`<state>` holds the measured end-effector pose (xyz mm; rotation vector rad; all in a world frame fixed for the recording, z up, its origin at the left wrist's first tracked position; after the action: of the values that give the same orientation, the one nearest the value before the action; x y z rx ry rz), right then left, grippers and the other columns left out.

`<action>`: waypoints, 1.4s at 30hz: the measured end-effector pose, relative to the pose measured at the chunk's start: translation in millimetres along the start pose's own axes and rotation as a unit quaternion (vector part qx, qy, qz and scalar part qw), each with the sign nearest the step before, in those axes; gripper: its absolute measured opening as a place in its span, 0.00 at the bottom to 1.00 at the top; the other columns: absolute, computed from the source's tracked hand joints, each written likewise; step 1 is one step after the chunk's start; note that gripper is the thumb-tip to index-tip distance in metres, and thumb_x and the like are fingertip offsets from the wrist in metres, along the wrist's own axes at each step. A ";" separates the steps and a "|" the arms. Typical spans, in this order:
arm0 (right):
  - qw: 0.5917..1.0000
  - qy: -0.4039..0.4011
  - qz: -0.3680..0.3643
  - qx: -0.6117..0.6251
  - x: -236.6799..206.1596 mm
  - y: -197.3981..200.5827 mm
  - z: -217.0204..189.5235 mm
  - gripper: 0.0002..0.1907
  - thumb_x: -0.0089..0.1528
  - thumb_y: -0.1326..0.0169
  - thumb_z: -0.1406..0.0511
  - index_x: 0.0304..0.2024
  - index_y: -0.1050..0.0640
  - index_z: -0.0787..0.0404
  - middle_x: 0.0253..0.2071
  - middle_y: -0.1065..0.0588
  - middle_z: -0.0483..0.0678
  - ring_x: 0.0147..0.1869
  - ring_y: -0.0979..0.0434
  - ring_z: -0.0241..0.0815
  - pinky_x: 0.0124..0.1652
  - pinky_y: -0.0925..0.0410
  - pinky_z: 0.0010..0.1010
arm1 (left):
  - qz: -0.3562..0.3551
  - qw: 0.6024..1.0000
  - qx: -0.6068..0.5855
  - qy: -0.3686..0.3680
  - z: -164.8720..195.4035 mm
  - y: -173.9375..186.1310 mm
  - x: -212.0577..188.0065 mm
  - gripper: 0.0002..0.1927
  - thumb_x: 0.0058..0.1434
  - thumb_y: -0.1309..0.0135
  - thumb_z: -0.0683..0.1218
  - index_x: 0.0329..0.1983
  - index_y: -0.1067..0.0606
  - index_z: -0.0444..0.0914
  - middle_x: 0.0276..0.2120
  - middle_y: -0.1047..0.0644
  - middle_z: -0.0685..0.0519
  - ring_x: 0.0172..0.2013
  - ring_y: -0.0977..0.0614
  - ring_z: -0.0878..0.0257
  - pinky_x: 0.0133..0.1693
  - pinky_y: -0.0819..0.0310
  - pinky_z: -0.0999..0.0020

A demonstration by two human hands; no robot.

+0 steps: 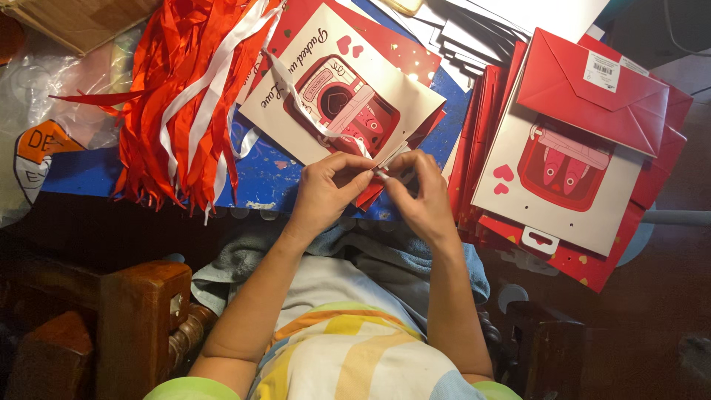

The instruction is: The person assembles red Valentine's Day gift boxes by inserting white ribbons through slots, threading them, and securing them with tape. They handle multiple boxes, stacking completed units and continuing the process with new items.

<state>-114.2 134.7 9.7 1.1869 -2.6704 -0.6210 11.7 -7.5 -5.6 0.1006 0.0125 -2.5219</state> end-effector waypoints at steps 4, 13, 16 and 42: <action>0.991 0.095 0.015 -0.092 1.9 -7.9 -9.3 0.09 0.58 0.37 0.66 0.37 0.23 0.62 0.36 0.26 0.46 0.44 0.29 0.45 0.45 0.35 0.34 | -0.003 1.000 -0.004 0.020 0.9 -0.3 -0.4 0.09 0.64 0.40 0.40 0.46 0.19 0.34 0.40 0.17 0.54 0.40 0.17 0.72 0.44 0.20 0.74; 0.986 0.110 0.042 -0.121 3.1 -13.0 -0.8 0.07 0.58 0.39 0.67 0.33 0.24 0.61 0.35 0.26 0.47 0.45 0.29 0.47 0.50 0.37 0.37 | -0.004 1.000 0.000 0.012 1.9 0.7 -0.6 0.09 0.63 0.39 0.40 0.46 0.19 0.34 0.40 0.17 0.54 0.41 0.16 0.71 0.44 0.20 0.74; 0.990 0.124 0.000 -0.071 2.0 -4.0 3.6 0.07 0.57 0.42 0.67 0.32 0.27 0.62 0.36 0.27 0.47 0.46 0.29 0.47 0.55 0.38 0.38 | -0.007 1.000 0.000 0.007 2.5 1.0 -0.8 0.09 0.63 0.40 0.39 0.47 0.19 0.34 0.41 0.18 0.54 0.41 0.16 0.71 0.44 0.20 0.75; 0.987 -0.052 0.005 0.149 1.9 -4.9 9.4 0.07 0.62 0.43 0.65 0.37 0.27 0.60 0.35 0.25 0.45 0.42 0.27 0.42 0.46 0.34 0.34 | -0.004 1.000 -0.014 -0.003 3.6 -0.6 -2.1 0.09 0.64 0.40 0.38 0.47 0.19 0.34 0.41 0.17 0.54 0.42 0.15 0.69 0.45 0.20 0.75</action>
<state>-115.0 133.3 -0.9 1.2399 -2.9336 -0.2956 12.9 -6.0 -1.9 0.0823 0.0460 -2.5300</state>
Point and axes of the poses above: each hand's wrist, its own x-axis towards the middle knuckle, its own y-axis out of the back of the hand, z = x × y, the point moved 1 cm from there along x, towards the middle knuckle
